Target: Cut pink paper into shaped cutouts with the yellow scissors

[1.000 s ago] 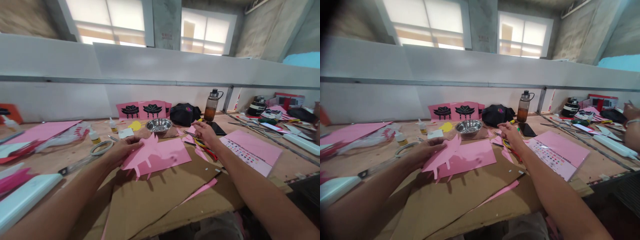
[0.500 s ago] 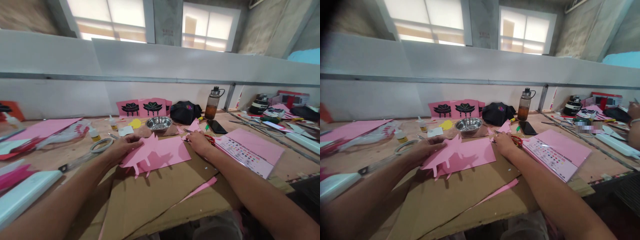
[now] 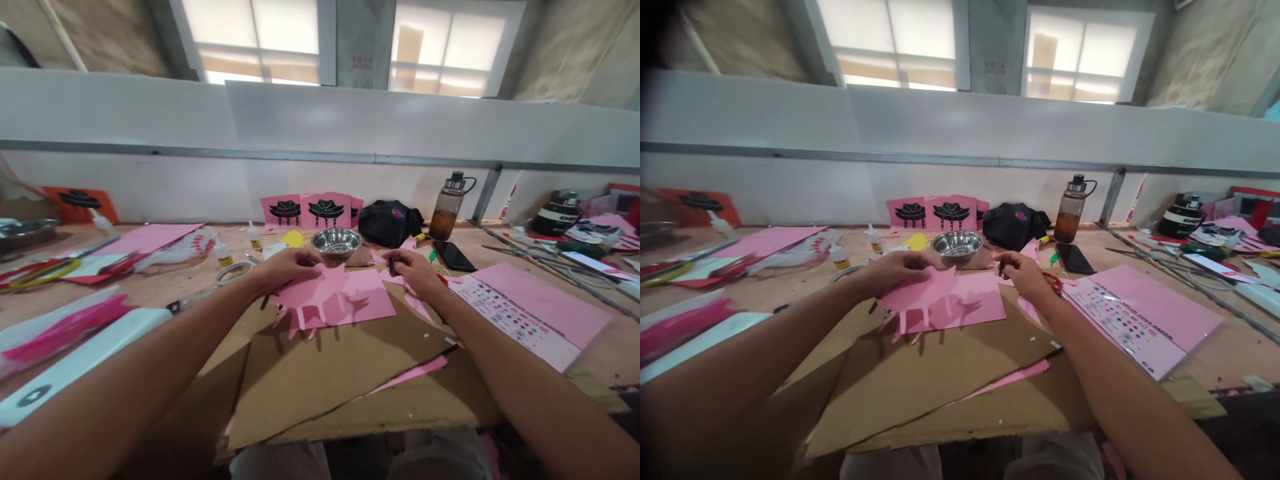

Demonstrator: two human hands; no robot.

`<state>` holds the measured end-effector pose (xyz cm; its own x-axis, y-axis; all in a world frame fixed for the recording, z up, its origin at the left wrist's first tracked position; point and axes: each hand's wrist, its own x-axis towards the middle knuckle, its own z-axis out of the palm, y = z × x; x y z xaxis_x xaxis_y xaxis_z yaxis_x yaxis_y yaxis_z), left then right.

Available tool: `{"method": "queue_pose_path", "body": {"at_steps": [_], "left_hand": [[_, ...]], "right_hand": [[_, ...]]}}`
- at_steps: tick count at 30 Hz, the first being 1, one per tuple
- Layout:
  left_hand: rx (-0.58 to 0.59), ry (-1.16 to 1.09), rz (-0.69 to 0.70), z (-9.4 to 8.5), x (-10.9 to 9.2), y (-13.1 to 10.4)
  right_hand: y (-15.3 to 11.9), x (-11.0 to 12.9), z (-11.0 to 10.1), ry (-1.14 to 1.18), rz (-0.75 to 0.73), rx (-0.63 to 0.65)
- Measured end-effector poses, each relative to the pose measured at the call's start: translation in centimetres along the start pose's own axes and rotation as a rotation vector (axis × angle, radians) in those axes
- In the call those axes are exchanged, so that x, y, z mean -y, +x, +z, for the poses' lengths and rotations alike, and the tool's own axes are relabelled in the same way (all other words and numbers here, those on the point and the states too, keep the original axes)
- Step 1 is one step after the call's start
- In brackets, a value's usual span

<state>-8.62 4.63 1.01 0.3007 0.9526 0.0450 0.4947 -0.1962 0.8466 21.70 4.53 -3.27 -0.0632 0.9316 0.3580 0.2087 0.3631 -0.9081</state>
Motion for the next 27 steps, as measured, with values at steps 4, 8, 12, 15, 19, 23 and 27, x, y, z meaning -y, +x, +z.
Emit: {"method": "queue_pose_path", "body": {"at_steps": [4, 8, 12, 15, 19, 23, 27], "left_hand": [[0.117, 0.191, 0.136, 1.4, -0.4, 2.9], [0.197, 0.365, 0.154, 2.9, -0.6, 4.9], [0.119, 0.412, 0.195, 4.0, -1.0, 4.7], [-0.037, 0.398, 0.312, 4.7, -0.5, 3.2], [0.081, 0.498, 0.459, 6.0, 1.0, -0.1], [0.197, 0.593, 0.541, 7.3, 1.7, -2.3], [0.158, 0.628, 0.524, 7.7, 1.9, -2.7]], "right_hand": [[-0.2, -0.5, 0.8, 0.070, -0.075, 0.047], [-0.8, -0.8, 1.5, -0.105, -0.126, 0.067], [-1.3, -0.7, 1.8, -0.240, -0.197, 0.131], [-1.5, -0.5, 2.1, -0.338, -0.254, 0.153], [-1.7, -0.4, 2.5, -0.412, -0.303, 0.154], [-1.8, -0.7, 2.8, -0.343, -0.285, 0.142], [-1.9, -1.1, 2.8, -0.213, -0.151, 0.133]]}}
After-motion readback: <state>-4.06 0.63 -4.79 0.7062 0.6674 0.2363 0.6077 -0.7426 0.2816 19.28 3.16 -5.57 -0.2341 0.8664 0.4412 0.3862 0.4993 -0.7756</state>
